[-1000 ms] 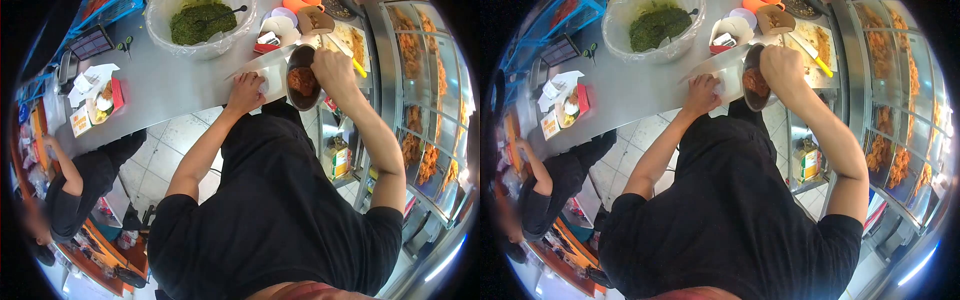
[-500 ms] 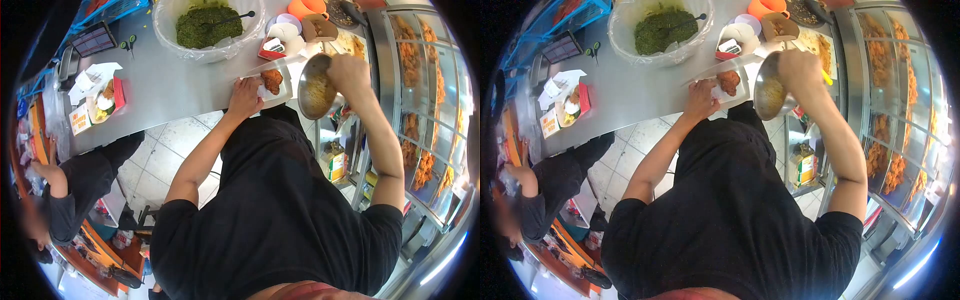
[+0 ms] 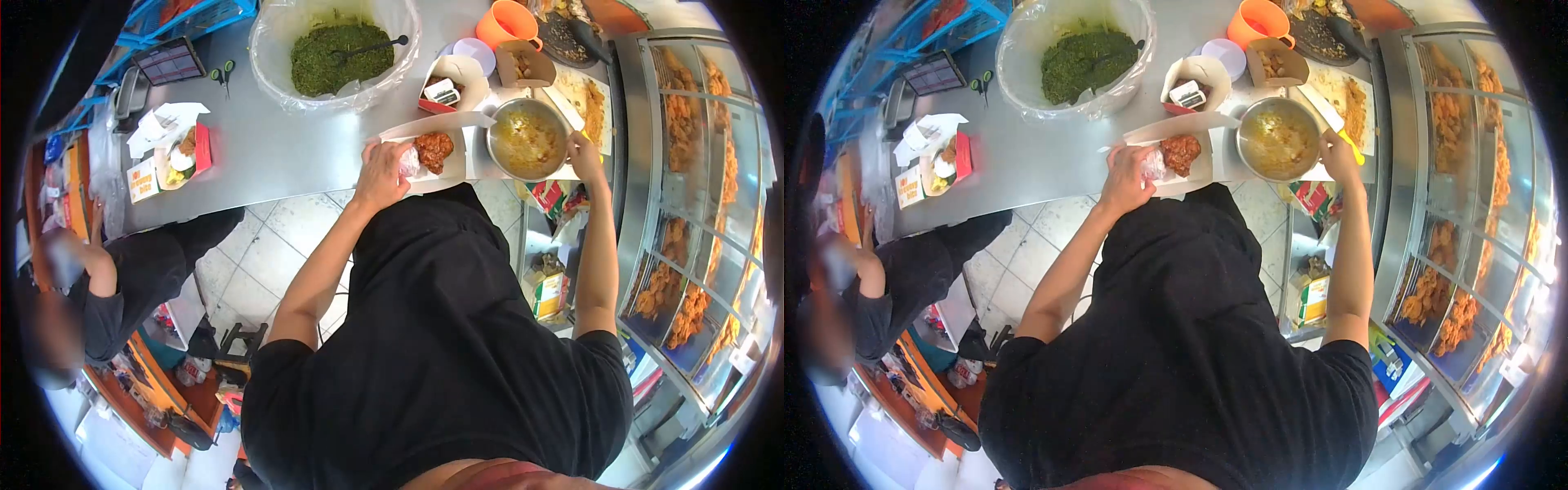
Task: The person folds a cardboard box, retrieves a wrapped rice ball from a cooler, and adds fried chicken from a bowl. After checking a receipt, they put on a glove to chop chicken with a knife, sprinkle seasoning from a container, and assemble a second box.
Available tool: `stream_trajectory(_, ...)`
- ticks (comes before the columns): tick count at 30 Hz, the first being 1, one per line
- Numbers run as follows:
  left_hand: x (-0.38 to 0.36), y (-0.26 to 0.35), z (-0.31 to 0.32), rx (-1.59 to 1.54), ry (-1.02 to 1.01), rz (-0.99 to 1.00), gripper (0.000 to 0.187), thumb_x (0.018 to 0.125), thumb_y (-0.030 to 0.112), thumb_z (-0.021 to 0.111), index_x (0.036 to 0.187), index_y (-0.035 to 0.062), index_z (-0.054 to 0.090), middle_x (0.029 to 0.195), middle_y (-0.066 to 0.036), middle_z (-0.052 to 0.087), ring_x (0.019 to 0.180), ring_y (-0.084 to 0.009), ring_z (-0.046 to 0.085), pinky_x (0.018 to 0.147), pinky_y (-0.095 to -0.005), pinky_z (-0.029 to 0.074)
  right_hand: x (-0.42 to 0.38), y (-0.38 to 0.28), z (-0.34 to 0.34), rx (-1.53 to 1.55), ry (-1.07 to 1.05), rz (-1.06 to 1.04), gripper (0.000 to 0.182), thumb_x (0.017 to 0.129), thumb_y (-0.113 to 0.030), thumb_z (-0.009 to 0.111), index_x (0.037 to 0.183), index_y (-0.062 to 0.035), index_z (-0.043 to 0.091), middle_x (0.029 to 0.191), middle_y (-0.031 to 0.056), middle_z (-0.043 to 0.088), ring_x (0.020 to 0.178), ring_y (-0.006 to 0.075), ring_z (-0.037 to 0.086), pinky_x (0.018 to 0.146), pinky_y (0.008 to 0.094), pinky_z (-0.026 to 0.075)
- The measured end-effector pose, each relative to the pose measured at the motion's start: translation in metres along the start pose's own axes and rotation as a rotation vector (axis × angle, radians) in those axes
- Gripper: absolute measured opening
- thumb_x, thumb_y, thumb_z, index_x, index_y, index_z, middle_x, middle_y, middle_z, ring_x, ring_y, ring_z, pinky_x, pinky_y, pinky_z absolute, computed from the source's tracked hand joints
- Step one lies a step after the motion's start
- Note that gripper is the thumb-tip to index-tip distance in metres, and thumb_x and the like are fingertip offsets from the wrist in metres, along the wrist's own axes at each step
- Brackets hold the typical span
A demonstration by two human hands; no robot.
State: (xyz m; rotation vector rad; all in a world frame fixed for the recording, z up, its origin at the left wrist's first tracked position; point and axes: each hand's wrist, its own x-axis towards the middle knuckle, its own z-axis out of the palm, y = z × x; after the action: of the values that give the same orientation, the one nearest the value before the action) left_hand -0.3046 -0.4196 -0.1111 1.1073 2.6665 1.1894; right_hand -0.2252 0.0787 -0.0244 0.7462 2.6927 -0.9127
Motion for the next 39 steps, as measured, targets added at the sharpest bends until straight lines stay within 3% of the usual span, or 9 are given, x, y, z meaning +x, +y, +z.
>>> stream_trajectory(1, -0.002, 0.002, 0.002, 0.001, 0.012, -0.020, 0.080, 0.070, 0.008, 0.072, 0.144, 0.0118, 0.041, 0.123, -0.015, 0.054, 0.120, -0.0342, 0.053, 0.114, -0.0561, 0.028, 0.004, 0.003, 0.006, 0.046, 0.003, 0.050, 0.029, 0.102, -0.029, 0.059, 0.105, -0.0008, 0.066, 0.088, 0.0145, 0.074, 0.074, 0.0218, 0.073, 0.076, 0.0378, 0.057)
stream_trajectory(4, 0.002, 0.015, -0.004, -0.003, 0.013, -0.053, 0.077, 0.070, 0.008, 0.073, 0.141, 0.0111, 0.044, 0.123, -0.015, 0.055, 0.121, -0.0340, 0.052, 0.114, -0.0550, 0.029, 0.026, 0.039, 0.018, -0.024, -0.006, -0.025, 0.028, 0.102, -0.028, 0.061, 0.109, -0.0022, 0.068, 0.093, 0.0157, 0.075, 0.080, 0.0249, 0.074, 0.079, 0.0375, 0.057)
stream_trajectory(8, 0.006, 0.024, -0.006, 0.000, 0.104, -0.075, 0.067, 0.071, 0.009, 0.074, 0.134, 0.0094, 0.050, 0.125, -0.015, 0.056, 0.121, -0.0346, 0.052, 0.110, -0.0522, 0.031, 0.022, -0.066, 0.010, -0.215, 0.309, -0.255, 0.027, 0.097, -0.024, 0.067, 0.117, -0.0053, 0.070, 0.107, 0.0159, 0.074, 0.101, 0.0287, 0.072, 0.087, 0.0375, 0.056)
stream_trajectory(12, -0.007, 0.033, 0.001, 0.002, 0.316, -0.190, 0.053, 0.077, 0.010, 0.075, 0.125, 0.0068, 0.055, 0.121, -0.017, 0.058, 0.115, -0.0373, 0.053, 0.102, -0.0504, 0.036, 0.023, -0.199, 0.031, 0.144, 0.007, -0.641, 0.021, 0.095, -0.015, 0.070, 0.114, -0.0069, 0.072, 0.104, 0.0133, 0.074, 0.097, 0.0262, 0.073, 0.082, 0.0375, 0.057)
stream_trajectory(16, -0.019, 0.023, 0.018, -0.074, 0.471, -0.374, 0.040, 0.083, 0.007, 0.072, 0.119, 0.0016, 0.055, 0.110, -0.016, 0.058, 0.104, -0.0324, 0.056, 0.092, -0.0421, 0.044, 0.076, -0.260, 0.091, -0.309, -0.300, -0.820, 0.017, 0.088, -0.015, 0.066, 0.096, -0.0047, 0.077, 0.087, 0.0135, 0.075, 0.080, 0.0301, 0.075, 0.073, 0.0425, 0.059)
stream_trajectory(22, -0.026, 0.034, 0.007, -0.270, 0.633, -0.545, 0.034, 0.088, 0.004, 0.069, 0.120, 0.0018, 0.056, 0.096, -0.009, 0.060, 0.089, -0.0199, 0.059, 0.081, -0.0345, 0.047, 0.109, -0.278, 0.135, -0.469, -0.475, -0.452, 0.022, 0.078, -0.017, 0.069, 0.092, -0.0067, 0.081, 0.095, 0.0140, 0.078, 0.085, 0.0293, 0.077, 0.070, 0.0448, 0.061)
stream_trajectory(28, -0.013, 0.067, -0.020, -0.566, 0.644, -0.641, 0.017, 0.095, 0.009, 0.069, 0.109, 0.0012, 0.063, 0.091, -0.005, 0.066, 0.085, -0.0118, 0.059, 0.077, -0.0291, 0.048, 0.036, -0.279, 0.060, 0.119, -0.121, -0.658, 0.017, 0.084, -0.018, 0.078, 0.089, -0.0024, 0.076, 0.083, 0.0136, 0.074, 0.078, 0.0254, 0.072, 0.077, 0.0385, 0.057)
stream_trajectory(33, 0.056, 0.134, -0.069, -0.969, 0.316, -0.454, 0.025, 0.104, 0.018, 0.061, 0.118, -0.0003, 0.068, 0.104, -0.005, 0.069, 0.093, -0.0102, 0.063, 0.084, -0.0247, 0.049, -0.033, -0.265, 0.022, 0.738, -0.258, -0.641, 0.018, 0.089, -0.004, 0.077, 0.102, -0.0041, 0.064, 0.100, 0.0018, 0.068, 0.083, 0.0098, 0.064, 0.076, 0.0284, 0.053)
stream_trajectory(39, 0.110, 0.163, -0.092, -1.449, 0.260, -0.492, 0.031, 0.107, 0.019, 0.056, 0.128, -0.0040, 0.065, 0.118, -0.007, 0.070, 0.108, -0.0106, 0.065, 0.096, -0.0280, 0.052, -0.082, -0.245, 0.007, 0.913, -0.532, -0.486, 0.023, 0.093, 0.005, 0.070, 0.113, -0.0024, 0.061, 0.112, 0.0042, 0.066, 0.100, 0.0126, 0.068, 0.082, 0.0260, 0.056)
